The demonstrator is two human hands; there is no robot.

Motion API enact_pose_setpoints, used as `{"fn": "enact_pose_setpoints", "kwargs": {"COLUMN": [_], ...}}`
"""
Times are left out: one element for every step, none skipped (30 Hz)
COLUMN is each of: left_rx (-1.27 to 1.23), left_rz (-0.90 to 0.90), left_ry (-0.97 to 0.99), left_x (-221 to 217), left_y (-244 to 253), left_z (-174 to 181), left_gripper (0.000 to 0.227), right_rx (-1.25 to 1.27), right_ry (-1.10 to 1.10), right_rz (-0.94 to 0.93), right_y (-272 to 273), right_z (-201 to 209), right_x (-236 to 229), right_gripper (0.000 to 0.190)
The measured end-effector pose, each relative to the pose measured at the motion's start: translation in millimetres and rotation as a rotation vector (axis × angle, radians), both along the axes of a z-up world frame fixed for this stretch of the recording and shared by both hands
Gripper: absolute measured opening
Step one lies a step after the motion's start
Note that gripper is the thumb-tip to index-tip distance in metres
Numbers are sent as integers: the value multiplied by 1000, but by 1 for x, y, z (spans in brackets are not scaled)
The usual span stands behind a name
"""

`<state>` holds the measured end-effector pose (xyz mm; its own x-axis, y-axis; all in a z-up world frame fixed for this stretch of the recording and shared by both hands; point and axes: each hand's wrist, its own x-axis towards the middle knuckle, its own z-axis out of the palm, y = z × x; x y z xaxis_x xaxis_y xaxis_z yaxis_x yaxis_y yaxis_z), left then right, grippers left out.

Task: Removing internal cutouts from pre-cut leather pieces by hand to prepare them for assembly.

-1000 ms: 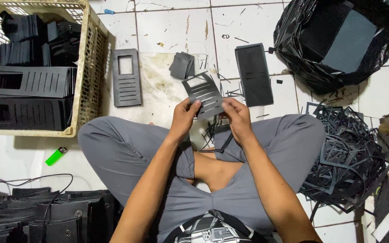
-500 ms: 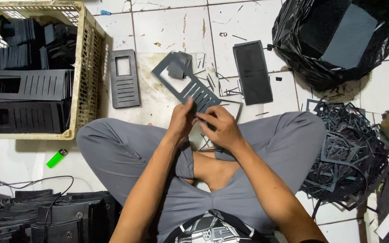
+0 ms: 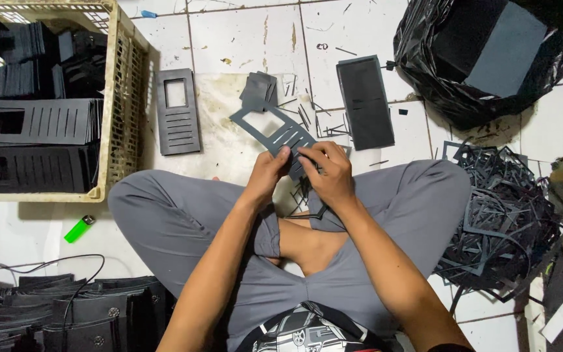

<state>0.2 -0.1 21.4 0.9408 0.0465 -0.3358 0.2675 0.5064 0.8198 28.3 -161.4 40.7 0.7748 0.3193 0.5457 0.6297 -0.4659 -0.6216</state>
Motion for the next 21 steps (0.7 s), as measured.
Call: {"fn": "enact_pose_setpoints", "kwargs": {"left_rx": [0,39,78,78,107,136,136,128,120,120,100,80,81,77,74,74,62,50,50,35,21], "left_rz": [1,-22,-44,-43,-57,-73,-74,-71,-68,-69,-71,-72,-72,-71,-70,-69,-60,-51,-51,-48,-44], "left_ry": [1,1,2,2,-24,-50,-51,-50,-49,-50,-43,-34,-34,-35,-35,-35,-19,-3,-3,1,5], "left_x": [-1,-2,-3,-2,-1,1,1,1,1,1,1,1,1,0,0,-1,-2,-3,-3,-4,-4], "left_y": [0,0,1,0,0,-1,-1,-2,-3,-3,-2,-2,-2,-1,-1,-2,-2,-3,-2,-1,-1], "left_z": [-5,-10,-15,-10,-5,0,4,7,11,12,13,14,12,11,9,5,2,-2,-9,-16,-24], "left_gripper": [29,30,32,32,33,35,35,35,35,35,32,29,29,28,27,27,27,27,27,27,27], "right_rx": [0,31,62,62,121,180,180,241,302,301,347,392,393,415,438,438,446,454,454,461,469], "right_ry": [1,33,65,65,151,236,236,264,292,291,362,434,434,467,499,499,507,514,514,510,506], "right_rz": [1,-13,-27,-25,-65,-106,-107,-106,-104,-105,-123,-141,-141,-153,-165,-165,-169,-174,-174,-174,-174], "right_y": [0,0,0,0,-1,-1,-1,-1,0,-1,-2,-3,-3,-4,-4,-4,-4,-4,-4,-4,-4], "right_z": [1,1,2,1,0,-1,1,3,5,-2,-9,-17,-19,-21,-23,-23,-22,-21,-21,-21,-21], "right_x": [0,0,0,0,-1,-1,-1,-1,0,-1,-1,-1,-2,-2,-3,-3,-3,-2,-2,-1,-1], "right_gripper": [13,9,7,7,5,6,6,6,8,8,8,9,9,9,8,8,8,8,8,8,10]}}
